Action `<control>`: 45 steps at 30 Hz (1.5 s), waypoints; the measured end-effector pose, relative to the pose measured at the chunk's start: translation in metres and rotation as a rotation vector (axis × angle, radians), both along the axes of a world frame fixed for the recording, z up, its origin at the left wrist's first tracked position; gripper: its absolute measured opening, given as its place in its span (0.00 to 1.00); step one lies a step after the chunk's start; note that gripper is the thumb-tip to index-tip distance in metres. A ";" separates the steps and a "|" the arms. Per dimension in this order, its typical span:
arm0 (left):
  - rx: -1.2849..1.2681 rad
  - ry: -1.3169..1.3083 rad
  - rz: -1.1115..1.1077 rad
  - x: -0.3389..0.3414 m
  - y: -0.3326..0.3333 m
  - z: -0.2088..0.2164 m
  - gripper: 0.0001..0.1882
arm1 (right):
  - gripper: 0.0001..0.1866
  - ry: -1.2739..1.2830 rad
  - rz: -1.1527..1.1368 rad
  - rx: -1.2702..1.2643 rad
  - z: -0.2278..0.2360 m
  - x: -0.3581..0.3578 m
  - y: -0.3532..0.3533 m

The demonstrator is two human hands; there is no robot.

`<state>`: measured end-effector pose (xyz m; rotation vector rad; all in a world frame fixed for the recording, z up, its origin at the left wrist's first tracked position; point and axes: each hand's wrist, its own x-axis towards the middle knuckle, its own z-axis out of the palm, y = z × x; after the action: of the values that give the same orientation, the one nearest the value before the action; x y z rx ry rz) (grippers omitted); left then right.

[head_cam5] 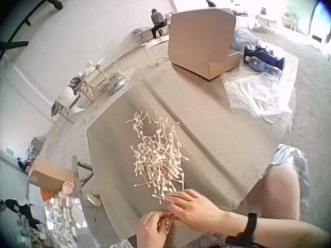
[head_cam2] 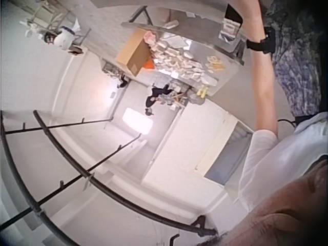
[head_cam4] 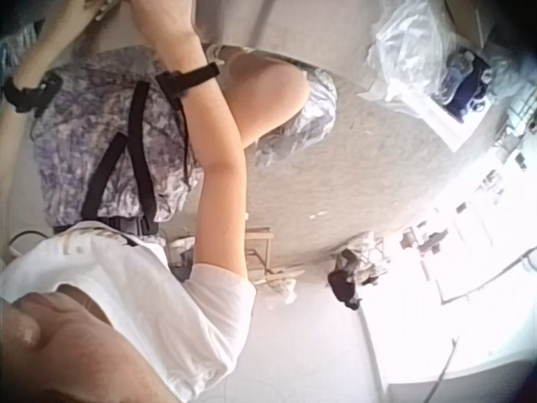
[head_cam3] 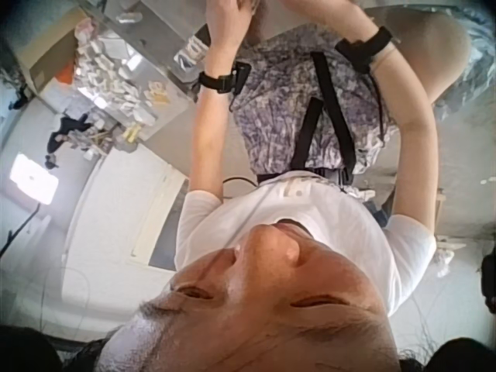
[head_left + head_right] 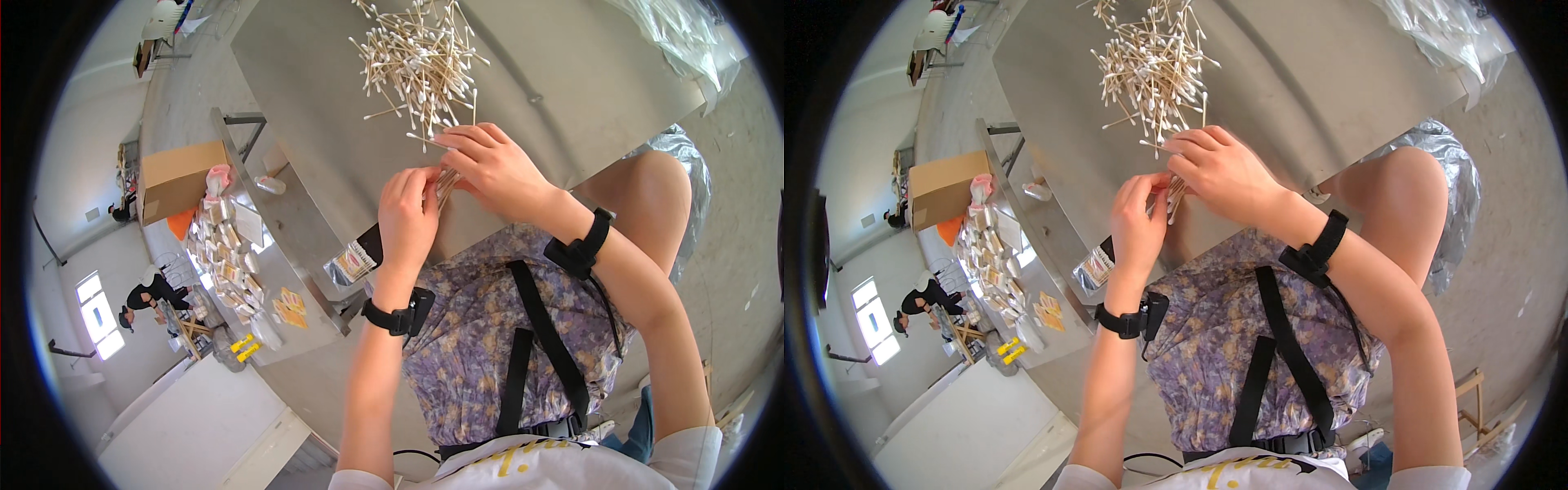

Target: Organizing and bundling cotton swabs on a metal table surface and placing them into a small package.

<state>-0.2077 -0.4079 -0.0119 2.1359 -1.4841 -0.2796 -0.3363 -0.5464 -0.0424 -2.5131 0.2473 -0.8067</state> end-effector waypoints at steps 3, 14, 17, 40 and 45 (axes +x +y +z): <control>-0.007 0.133 0.098 -0.011 0.009 0.003 0.12 | 0.15 0.030 0.024 0.059 -0.001 -0.003 -0.002; -0.053 -0.014 0.108 -0.024 0.030 -0.002 0.21 | 0.18 -0.044 0.056 0.183 0.013 -0.006 -0.005; -0.078 0.011 0.088 -0.026 0.025 -0.003 0.19 | 0.19 0.077 -0.127 0.192 0.007 -0.013 -0.022; -0.140 -0.022 0.002 -0.034 0.033 -0.008 0.09 | 0.10 0.078 -0.048 -0.074 -0.004 -0.002 -0.034; -0.147 -0.014 -0.019 -0.037 0.034 -0.010 0.09 | 0.06 0.123 -0.153 -0.130 -0.007 0.005 -0.034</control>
<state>-0.2451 -0.3740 -0.0215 2.0120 -1.4859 -0.1572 -0.3308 -0.5808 -0.0491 -2.6963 0.4463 -0.7486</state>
